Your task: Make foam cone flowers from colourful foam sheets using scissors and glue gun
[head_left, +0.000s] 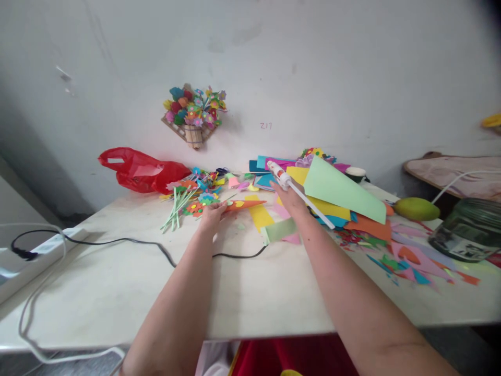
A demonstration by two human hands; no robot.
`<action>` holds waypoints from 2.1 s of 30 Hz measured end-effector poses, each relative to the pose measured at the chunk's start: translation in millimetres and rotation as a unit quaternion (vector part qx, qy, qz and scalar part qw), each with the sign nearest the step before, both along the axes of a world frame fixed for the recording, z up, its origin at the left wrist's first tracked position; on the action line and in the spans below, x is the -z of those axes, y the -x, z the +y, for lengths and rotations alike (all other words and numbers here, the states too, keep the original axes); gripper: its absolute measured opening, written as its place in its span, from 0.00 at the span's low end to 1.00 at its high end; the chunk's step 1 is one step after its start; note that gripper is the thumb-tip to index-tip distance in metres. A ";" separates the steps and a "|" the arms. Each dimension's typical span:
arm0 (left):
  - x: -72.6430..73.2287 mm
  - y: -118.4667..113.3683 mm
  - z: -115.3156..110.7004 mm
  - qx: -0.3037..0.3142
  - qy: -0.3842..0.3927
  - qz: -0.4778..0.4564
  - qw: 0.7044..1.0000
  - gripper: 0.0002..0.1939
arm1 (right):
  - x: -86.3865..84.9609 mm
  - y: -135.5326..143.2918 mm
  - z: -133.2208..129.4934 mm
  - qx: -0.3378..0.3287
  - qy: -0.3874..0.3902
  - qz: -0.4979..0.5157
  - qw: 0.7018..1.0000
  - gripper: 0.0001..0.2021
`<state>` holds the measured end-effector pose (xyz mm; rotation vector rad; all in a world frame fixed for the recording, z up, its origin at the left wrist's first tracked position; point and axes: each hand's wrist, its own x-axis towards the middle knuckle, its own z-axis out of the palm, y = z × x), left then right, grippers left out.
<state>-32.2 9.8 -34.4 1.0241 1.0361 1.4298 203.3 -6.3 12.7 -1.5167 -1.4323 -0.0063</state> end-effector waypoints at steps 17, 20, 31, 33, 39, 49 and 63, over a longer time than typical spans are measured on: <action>1.7 -15.0 1.4 -0.023 0.007 -0.115 0.993 0.08 | 9.8 32.7 15.1 -0.245 0.022 0.366 0.897 0.17; -0.4 -19.5 2.2 -0.033 0.057 -0.151 0.986 0.07 | 9.5 38.7 9.1 -0.327 0.116 0.383 0.856 0.18; -20.2 -19.9 -13.0 -0.023 0.117 -0.070 0.990 0.05 | 16.2 40.0 -10.3 -0.301 0.259 0.318 0.861 0.07; -21.2 -19.6 -15.3 -0.018 0.096 -0.059 0.993 0.06 | 15.9 39.0 -10.5 -0.298 0.255 0.321 0.862 0.06; -19.5 -23.4 -8.2 -0.030 0.049 0.053 0.997 0.09 | 15.5 36.2 -10.5 -0.271 0.274 0.305 0.871 0.07; -8.8 -33.6 0.7 -0.053 -0.009 0.201 0.978 0.09 | 12.2 34.3 -8.2 -0.240 0.236 0.358 0.871 0.07; -10.5 -28.9 2.2 -0.156 0.093 -0.154 0.971 0.10 | 10.6 26.2 -10.0 -0.307 0.285 0.309 0.854 0.10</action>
